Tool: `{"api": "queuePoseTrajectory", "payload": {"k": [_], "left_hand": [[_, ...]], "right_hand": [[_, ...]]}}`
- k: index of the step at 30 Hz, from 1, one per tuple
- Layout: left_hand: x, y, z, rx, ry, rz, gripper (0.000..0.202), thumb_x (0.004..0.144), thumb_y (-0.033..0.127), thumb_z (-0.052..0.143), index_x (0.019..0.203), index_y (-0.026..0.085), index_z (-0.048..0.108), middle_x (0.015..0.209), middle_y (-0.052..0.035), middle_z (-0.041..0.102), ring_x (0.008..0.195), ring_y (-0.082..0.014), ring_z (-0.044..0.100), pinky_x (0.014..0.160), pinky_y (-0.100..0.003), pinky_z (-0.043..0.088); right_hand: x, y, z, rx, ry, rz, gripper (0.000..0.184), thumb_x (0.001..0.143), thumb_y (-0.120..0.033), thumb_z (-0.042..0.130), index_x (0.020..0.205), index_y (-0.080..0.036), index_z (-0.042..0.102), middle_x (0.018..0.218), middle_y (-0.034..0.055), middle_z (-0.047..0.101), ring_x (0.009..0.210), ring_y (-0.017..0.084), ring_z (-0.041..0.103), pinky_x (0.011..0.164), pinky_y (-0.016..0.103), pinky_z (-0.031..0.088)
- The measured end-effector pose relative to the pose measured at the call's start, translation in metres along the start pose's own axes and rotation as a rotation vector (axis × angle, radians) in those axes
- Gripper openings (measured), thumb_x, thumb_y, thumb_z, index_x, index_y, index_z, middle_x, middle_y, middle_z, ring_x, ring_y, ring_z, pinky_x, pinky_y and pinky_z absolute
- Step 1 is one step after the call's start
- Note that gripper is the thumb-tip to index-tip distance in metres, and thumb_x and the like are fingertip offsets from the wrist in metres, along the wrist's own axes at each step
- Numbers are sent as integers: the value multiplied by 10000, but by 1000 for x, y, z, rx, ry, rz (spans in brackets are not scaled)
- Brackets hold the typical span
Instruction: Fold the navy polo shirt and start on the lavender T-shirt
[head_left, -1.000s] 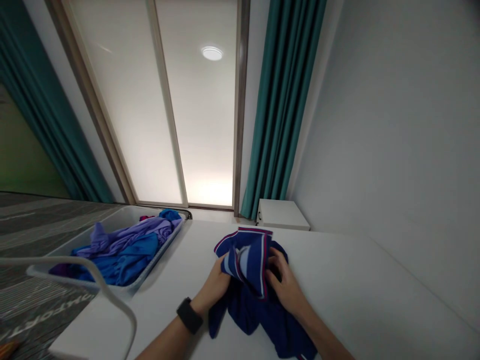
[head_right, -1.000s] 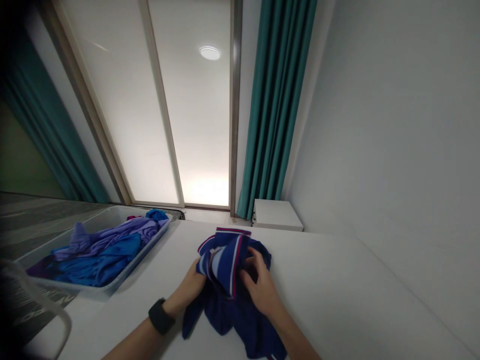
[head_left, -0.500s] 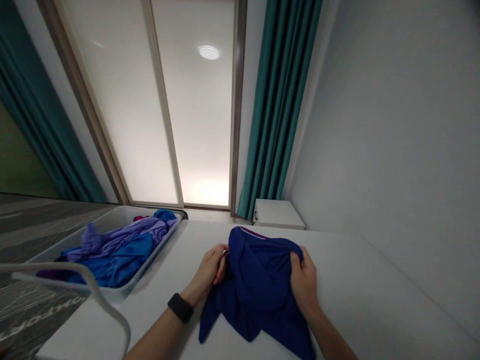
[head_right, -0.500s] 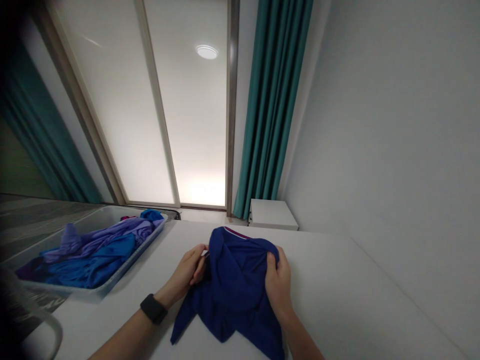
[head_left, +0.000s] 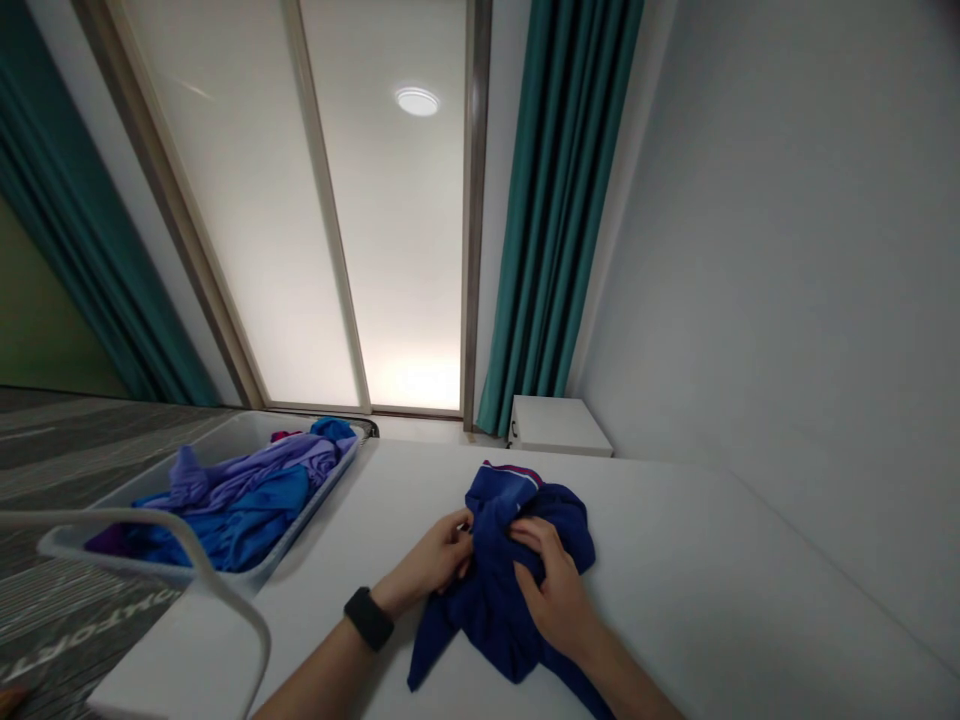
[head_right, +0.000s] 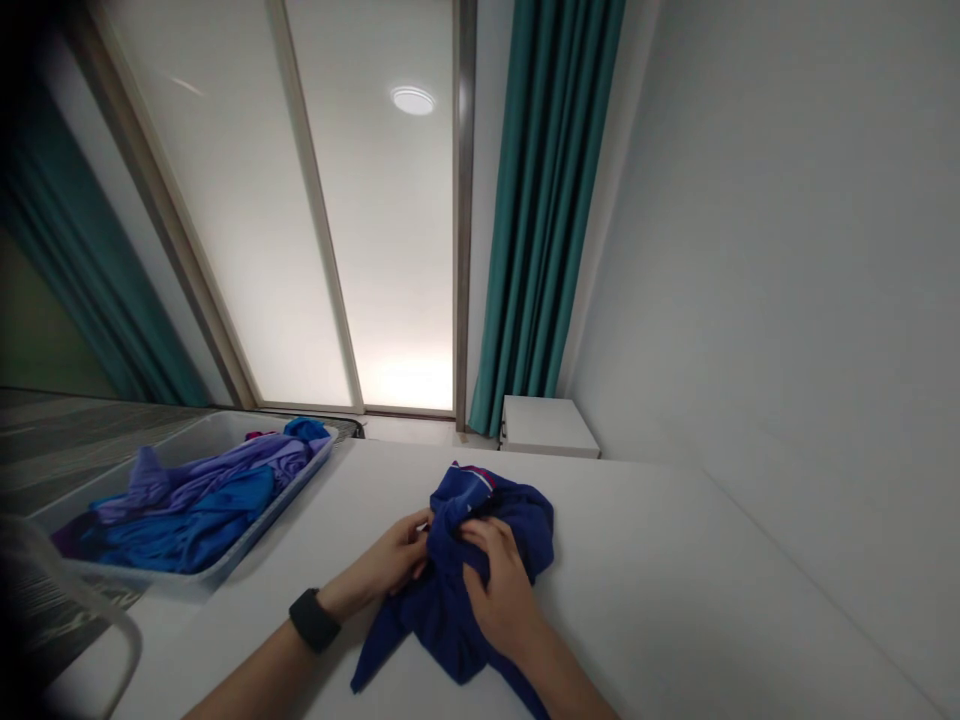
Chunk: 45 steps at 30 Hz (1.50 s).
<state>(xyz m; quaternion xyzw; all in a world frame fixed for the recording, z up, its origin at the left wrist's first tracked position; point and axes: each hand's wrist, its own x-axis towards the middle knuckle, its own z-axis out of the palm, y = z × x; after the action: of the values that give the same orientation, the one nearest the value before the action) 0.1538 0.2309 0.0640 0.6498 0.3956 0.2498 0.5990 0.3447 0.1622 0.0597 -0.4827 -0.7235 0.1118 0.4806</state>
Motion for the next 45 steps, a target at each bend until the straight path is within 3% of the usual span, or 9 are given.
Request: {"api": "queuePoseTrajectory", "payload": {"k": [9,11,15,20,24,28,33,38,45], "left_hand": [[10,30,-38,-565,228,-26,242,900,356,573,873,220,375,510,39,589,751,-251,740,655,-338,582],[16,47,-49,-545,251,-12,186,923,311,529,868,208,385,594,-25,659,793,-255,737,722,-377,579],[34,75,-79,-417,388,189,138,940,286,495,881,204,400,926,-91,713,920,-186,697,873,-376,528],[57,106,-119,37,716,462,118,919,281,501,941,208,412,794,32,549,750,-123,576,774,-291,482],[56,138,-131,383,939,707,120,939,265,456,1026,204,399,785,39,452,672,-120,483,692,-261,407],[43,141,-121,520,1005,803,111,934,288,452,1002,218,399,820,23,473,676,-129,475,678,-262,372],[18,75,-104,635,838,520,100,873,313,454,835,226,421,699,34,486,614,-150,469,626,-267,349],[-20,15,-93,781,518,329,110,823,301,447,756,225,493,632,21,536,589,-169,508,598,-269,341],[-52,38,-86,739,-265,97,298,867,370,493,656,233,653,504,15,550,455,-146,486,512,-249,359]], "right_hand": [[40,41,-66,-588,-225,417,254,895,-298,468,1046,-246,665,759,96,720,657,240,678,683,361,492],[59,39,-88,-435,-230,522,266,895,-368,471,1003,-235,674,690,73,705,523,220,643,622,371,502],[88,34,-104,438,-311,729,461,911,-550,429,1235,-252,563,821,73,736,575,231,688,581,404,553],[111,39,-71,856,-213,582,489,959,-537,337,1267,-230,560,1290,130,624,1122,251,637,928,509,501],[150,33,-62,512,198,237,515,925,-555,401,1296,-237,563,1417,72,529,1327,215,457,1121,461,325],[174,22,-76,225,284,-50,527,921,-546,421,1329,-239,549,1460,35,482,1391,204,354,1177,424,208],[137,42,-79,94,228,86,457,916,-487,382,1148,-208,660,1165,59,693,1163,240,577,1063,430,384],[58,67,-66,-19,-94,231,447,913,-474,371,1034,-205,706,944,66,744,940,257,667,906,412,491],[12,35,-87,-66,-630,213,301,871,-410,536,1051,-288,743,888,17,761,794,215,711,765,327,533]]}}
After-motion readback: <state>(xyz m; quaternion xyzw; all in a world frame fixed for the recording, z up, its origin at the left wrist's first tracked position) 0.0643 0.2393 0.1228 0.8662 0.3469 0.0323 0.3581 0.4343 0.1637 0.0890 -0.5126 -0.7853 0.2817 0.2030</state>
